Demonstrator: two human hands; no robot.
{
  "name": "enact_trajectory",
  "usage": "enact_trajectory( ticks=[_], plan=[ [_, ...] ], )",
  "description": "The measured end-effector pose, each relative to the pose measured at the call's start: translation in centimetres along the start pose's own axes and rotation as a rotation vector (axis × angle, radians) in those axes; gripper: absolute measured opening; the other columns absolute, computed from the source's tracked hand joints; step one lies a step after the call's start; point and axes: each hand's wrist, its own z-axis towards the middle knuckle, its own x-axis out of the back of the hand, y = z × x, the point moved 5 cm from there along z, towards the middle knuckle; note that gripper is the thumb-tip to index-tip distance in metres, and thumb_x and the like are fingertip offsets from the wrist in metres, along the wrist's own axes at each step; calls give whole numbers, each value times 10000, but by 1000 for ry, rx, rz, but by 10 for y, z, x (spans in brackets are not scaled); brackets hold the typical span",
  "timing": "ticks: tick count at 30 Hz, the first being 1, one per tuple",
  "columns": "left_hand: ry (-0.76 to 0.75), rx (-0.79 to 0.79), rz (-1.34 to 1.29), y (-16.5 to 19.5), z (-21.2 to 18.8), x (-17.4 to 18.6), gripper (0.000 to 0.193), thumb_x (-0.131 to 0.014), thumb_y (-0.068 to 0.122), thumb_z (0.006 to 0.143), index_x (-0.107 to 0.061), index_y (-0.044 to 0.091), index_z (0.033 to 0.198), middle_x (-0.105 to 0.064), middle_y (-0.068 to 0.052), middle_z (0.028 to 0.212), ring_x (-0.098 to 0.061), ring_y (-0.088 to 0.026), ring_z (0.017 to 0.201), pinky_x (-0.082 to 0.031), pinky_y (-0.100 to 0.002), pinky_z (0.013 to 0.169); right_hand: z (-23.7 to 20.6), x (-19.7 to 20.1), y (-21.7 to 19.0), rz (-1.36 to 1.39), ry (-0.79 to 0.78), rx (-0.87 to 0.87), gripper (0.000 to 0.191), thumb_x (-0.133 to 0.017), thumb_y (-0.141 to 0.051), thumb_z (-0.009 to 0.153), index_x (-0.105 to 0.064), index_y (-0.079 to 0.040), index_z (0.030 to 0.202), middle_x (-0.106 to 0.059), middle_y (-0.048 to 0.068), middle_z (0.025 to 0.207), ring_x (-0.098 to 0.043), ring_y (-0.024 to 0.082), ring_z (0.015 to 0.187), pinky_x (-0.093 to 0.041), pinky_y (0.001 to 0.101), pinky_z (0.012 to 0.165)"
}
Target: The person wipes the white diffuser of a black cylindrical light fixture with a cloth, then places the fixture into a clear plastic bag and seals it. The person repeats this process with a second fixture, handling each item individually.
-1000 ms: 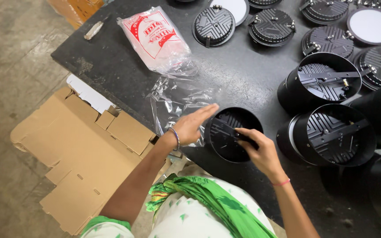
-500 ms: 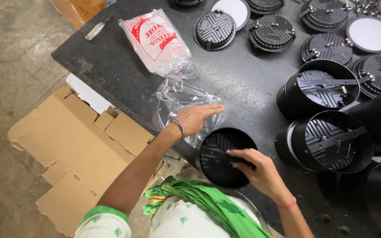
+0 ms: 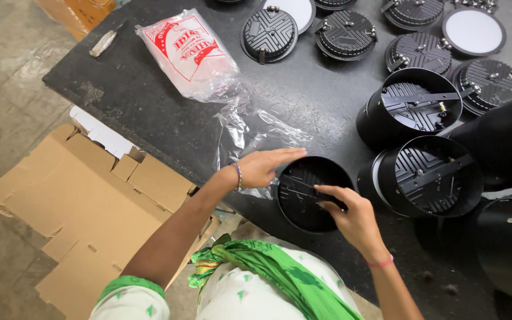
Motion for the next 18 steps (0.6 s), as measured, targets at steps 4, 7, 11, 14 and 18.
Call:
enact_trajectory(
  ticks=[4, 7, 11, 14, 18],
  plan=[
    [-54, 163, 71, -11, -3, -13, 808, -513, -100, 749, -469, 190, 1502, -432, -2, 1601, -568, -280, 1312, -488, -388, 1044, 9, -18, 6, 30, -34, -100, 359, -763, -50, 804, -745, -87, 1160, -787, 118, 1078, -781, 246, 971, -572, 327, 848],
    [-41, 170, 144, -4, -3, -15, 804, -514, -86, 753, -475, 205, 1502, -432, 19, 1606, -610, -276, 1258, -515, -400, 991, 11, -28, 7, -26, -5, -101, 371, -768, -73, 808, -738, -83, 1177, -770, 134, 1110, -763, 262, 1024, -572, 345, 868],
    [-110, 218, 250, 15, -2, -28, 766, -548, -50, 775, -466, 197, 1495, -393, 32, 1619, -660, -300, 1126, -539, -441, 895, 17, -38, 7, -46, 0, -55, 401, -775, -77, 804, -696, -34, 1195, -757, 152, 1133, -746, 284, 1059, -572, 359, 880],
    [-124, 251, 338, 26, -4, -35, 686, -578, 25, 852, -446, 166, 1511, -366, 23, 1639, -689, -311, 1003, -549, -455, 844, 23, -44, 7, -55, 1, -72, 389, -779, -84, 804, -678, -12, 1173, -757, 162, 1119, -753, 286, 1041, -580, 357, 868],
    [197, 207, 470, 43, -21, -29, 634, -627, 71, 891, -476, 117, 1505, -468, -28, 1577, -692, -272, 950, -556, -429, 842, 27, -54, -2, 22, 57, -81, 319, -762, -110, 844, -645, 5, 1117, -764, 171, 1088, -768, 283, 1018, -594, 352, 846]
  ],
)
